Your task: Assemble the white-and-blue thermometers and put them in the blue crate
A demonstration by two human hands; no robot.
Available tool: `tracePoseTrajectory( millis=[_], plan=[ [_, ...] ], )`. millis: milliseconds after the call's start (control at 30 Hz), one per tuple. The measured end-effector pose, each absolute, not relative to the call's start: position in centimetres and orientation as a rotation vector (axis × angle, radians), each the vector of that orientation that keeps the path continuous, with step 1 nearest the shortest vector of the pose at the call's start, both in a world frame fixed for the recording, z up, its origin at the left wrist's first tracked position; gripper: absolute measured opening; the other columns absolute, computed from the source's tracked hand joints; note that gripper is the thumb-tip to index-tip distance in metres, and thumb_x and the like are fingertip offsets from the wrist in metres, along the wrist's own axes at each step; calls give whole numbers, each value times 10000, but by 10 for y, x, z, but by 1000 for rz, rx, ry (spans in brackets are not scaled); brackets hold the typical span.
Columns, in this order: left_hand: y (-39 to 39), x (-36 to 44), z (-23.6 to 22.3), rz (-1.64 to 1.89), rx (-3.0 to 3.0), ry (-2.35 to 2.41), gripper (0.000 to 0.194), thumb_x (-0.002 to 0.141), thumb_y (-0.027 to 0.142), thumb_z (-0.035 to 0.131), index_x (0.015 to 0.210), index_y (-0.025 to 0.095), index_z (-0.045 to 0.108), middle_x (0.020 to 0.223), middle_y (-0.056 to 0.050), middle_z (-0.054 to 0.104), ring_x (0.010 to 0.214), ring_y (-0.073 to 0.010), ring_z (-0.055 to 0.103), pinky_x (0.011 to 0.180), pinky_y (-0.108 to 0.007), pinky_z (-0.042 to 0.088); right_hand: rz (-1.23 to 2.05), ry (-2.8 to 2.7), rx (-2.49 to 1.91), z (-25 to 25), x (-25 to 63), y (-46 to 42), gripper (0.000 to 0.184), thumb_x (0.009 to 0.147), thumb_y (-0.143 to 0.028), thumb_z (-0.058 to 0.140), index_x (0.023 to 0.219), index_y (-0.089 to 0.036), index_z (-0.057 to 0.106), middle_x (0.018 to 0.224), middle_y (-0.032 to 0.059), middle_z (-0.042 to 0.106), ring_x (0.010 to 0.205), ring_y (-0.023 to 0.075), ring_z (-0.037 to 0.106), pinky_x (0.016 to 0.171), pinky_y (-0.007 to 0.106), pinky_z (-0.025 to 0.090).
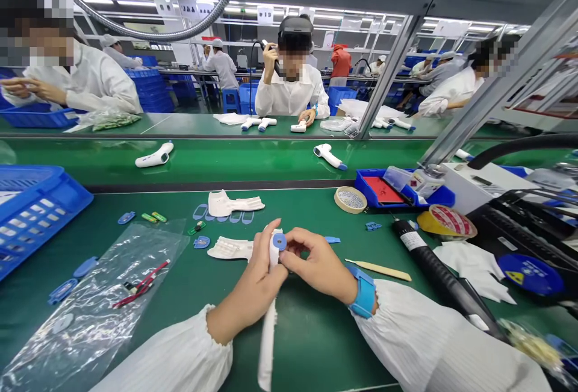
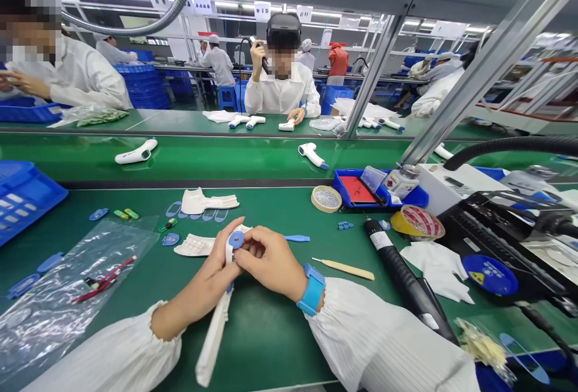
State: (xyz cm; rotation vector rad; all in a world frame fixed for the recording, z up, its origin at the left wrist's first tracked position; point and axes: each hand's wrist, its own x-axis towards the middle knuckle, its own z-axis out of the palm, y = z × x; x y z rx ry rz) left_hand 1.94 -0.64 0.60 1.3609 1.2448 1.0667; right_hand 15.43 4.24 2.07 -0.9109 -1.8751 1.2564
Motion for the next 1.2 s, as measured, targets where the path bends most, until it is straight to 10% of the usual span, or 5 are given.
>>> tracePoseTrajectory(
  millis=[300,1200],
  plan=[
    [-17,27,5,1079,1593,1292,871,626,113,578,1376,171,139,1370,-161,293,1315,-324,207,1075,-499,177,1496,-1714,-863,19,151,34,143,710,-239,565,815,-162,624,723,15,616,649,148,549,625,254,458],
    [-18,23,12,1034,1739,1313,709,479,68,541,1146,163,318,1108,-112,383,1075,-269,400,968,-432,321,1367,-1901,-881,16,154,35,146,720,-323,597,770,-195,645,734,28,652,694,197,594,646,262,504]
  ],
)
